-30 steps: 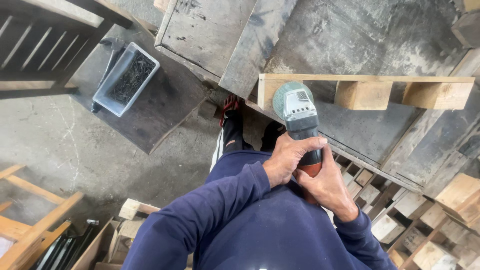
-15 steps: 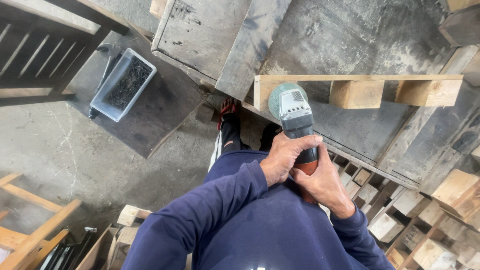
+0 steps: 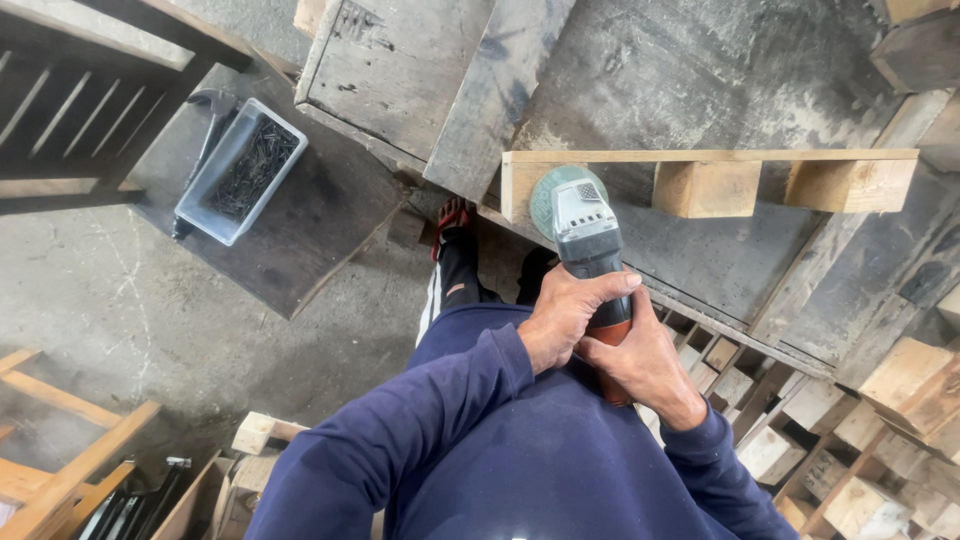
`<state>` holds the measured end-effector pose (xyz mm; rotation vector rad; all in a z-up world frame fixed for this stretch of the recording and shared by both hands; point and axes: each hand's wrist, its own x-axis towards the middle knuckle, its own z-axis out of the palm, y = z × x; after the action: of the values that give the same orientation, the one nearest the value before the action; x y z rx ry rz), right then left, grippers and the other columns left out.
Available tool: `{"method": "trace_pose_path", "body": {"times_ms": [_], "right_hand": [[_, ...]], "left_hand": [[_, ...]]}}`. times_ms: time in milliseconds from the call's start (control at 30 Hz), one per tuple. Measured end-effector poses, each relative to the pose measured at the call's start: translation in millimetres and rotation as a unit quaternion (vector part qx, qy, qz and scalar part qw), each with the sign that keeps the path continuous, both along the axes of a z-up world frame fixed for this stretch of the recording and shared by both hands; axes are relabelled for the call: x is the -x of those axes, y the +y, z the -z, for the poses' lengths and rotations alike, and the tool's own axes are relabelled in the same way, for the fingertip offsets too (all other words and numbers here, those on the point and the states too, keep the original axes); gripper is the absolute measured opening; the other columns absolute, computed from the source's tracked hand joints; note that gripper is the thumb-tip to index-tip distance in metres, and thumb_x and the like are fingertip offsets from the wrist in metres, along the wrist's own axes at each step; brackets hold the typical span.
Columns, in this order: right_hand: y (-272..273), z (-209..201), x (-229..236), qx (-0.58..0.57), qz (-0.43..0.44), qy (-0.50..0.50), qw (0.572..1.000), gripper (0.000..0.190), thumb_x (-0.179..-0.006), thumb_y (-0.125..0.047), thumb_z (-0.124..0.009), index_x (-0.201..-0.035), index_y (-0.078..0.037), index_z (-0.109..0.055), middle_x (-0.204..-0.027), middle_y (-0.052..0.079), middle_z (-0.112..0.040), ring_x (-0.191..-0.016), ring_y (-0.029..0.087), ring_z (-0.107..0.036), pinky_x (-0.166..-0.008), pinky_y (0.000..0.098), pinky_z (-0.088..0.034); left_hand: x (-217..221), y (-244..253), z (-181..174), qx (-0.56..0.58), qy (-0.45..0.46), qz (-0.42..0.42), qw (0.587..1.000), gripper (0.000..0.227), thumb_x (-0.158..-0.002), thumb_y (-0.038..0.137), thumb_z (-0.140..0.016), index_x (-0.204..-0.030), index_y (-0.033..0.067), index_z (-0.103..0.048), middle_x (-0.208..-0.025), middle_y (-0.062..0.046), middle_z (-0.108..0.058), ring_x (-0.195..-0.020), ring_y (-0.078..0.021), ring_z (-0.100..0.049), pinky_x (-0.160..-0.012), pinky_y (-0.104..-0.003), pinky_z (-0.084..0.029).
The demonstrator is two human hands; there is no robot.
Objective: The person uses an angle grinder with a sanding disc to smooth the edges and surfaces of a wooden pallet. They reposition the pallet several times to access different sections and continue sanding until the end of the clip.
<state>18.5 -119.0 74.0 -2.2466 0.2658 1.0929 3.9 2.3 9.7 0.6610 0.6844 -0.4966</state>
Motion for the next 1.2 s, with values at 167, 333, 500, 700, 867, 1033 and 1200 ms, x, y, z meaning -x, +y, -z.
{"method": "trace_pose_path", "body": {"times_ms": [167,333,500,700,867,1033,1200], "right_hand": [[-11.7,4.6,-8.7,-0.084,0.018,0.002,0.996,0.085,-0.07,-0.029,-0.08,-0.14,-0.001,-0.041,-0.111,0.018,-0.069,-0.099,0.026,-0.071,-0.084,0.0381,-0.059],[-28.2,3.6,-16.6,-0.14,0.021,-0.006,0.99,0.091,-0.068,-0.028,-0.078,-0.147,-0.002,-0.042,-0.117,0.014,-0.067,-0.105,0.022,-0.067,-0.09,0.0359,-0.055],[-34.3,5.5,-30.0,-0.192,0.007,-0.014,0.981,0.098,-0.064,-0.03,-0.081,-0.149,-0.001,-0.042,-0.122,0.014,-0.065,-0.109,0.021,-0.066,-0.093,0.036,-0.056],[-28.4,17.6,-39.5,-0.181,-0.012,-0.083,0.98,0.089,-0.074,-0.028,-0.079,-0.151,-0.001,-0.042,-0.127,0.013,-0.064,-0.115,0.022,-0.064,-0.099,0.0353,-0.052],[-22.4,19.6,-36.6,-0.178,-0.009,-0.078,0.981,0.089,-0.077,-0.028,-0.079,-0.152,-0.003,-0.039,-0.127,0.011,-0.064,-0.115,0.019,-0.064,-0.097,0.0343,-0.054],[-16.5,21.6,-30.8,-0.192,0.018,-0.072,0.979,0.09,-0.078,-0.029,-0.081,-0.153,-0.002,-0.039,-0.127,0.013,-0.064,-0.112,0.019,-0.064,-0.094,0.0344,-0.054],[-15.4,23.2,-28.6,-0.184,0.017,-0.073,0.98,0.091,-0.076,-0.028,-0.081,-0.151,0.0,-0.038,-0.125,0.013,-0.064,-0.11,0.02,-0.066,-0.092,0.0341,-0.056]], "left_hand": [[-3.2,-10.6,-2.5,-0.03,-0.027,-0.027,0.999,0.049,-0.079,0.025,-0.082,-0.115,-0.0019,-0.062,-0.105,-0.017,-0.07,-0.095,-0.0224,-0.071,-0.087,-0.038,-0.06],[18.0,-12.5,-27.8,-0.152,-0.093,0.006,0.984,0.075,-0.078,0.033,-0.082,-0.135,-0.0048,-0.051,-0.119,-0.017,-0.066,-0.108,-0.0255,-0.068,-0.097,-0.041,-0.056],[59.3,-4.3,-46.0,-0.24,-0.284,0.016,0.928,0.125,-0.07,0.033,-0.09,-0.165,-0.0032,-0.019,-0.153,-0.026,-0.044,-0.142,-0.0365,-0.049,-0.122,-0.046,-0.042],[66.8,-36.6,-27.6,-0.522,-0.358,0.091,0.769,0.111,-0.074,0.021,-0.091,-0.16,-0.0009,-0.025,-0.166,-0.039,-0.017,-0.153,-0.0543,-0.032,-0.124,-0.048,-0.043],[73.0,-46.4,-18.5,-0.574,-0.378,0.061,0.724,0.104,-0.076,0.019,-0.087,-0.156,-0.009,-0.026,-0.162,-0.038,-0.024,-0.151,-0.0538,-0.037,-0.125,-0.05,-0.043],[78.1,-42.7,-19.7,-0.617,-0.372,0.075,0.69,0.098,-0.076,0.023,-0.082,-0.153,-0.0113,-0.031,-0.16,-0.041,-0.028,-0.149,-0.0546,-0.038,-0.124,-0.055,-0.042],[76.4,-46.1,-22.6,-0.637,-0.364,0.095,0.673,0.097,-0.075,0.03,-0.075,-0.15,-0.0102,-0.029,-0.156,-0.044,-0.028,-0.147,-0.0616,-0.034,-0.119,-0.069,-0.036]]}}
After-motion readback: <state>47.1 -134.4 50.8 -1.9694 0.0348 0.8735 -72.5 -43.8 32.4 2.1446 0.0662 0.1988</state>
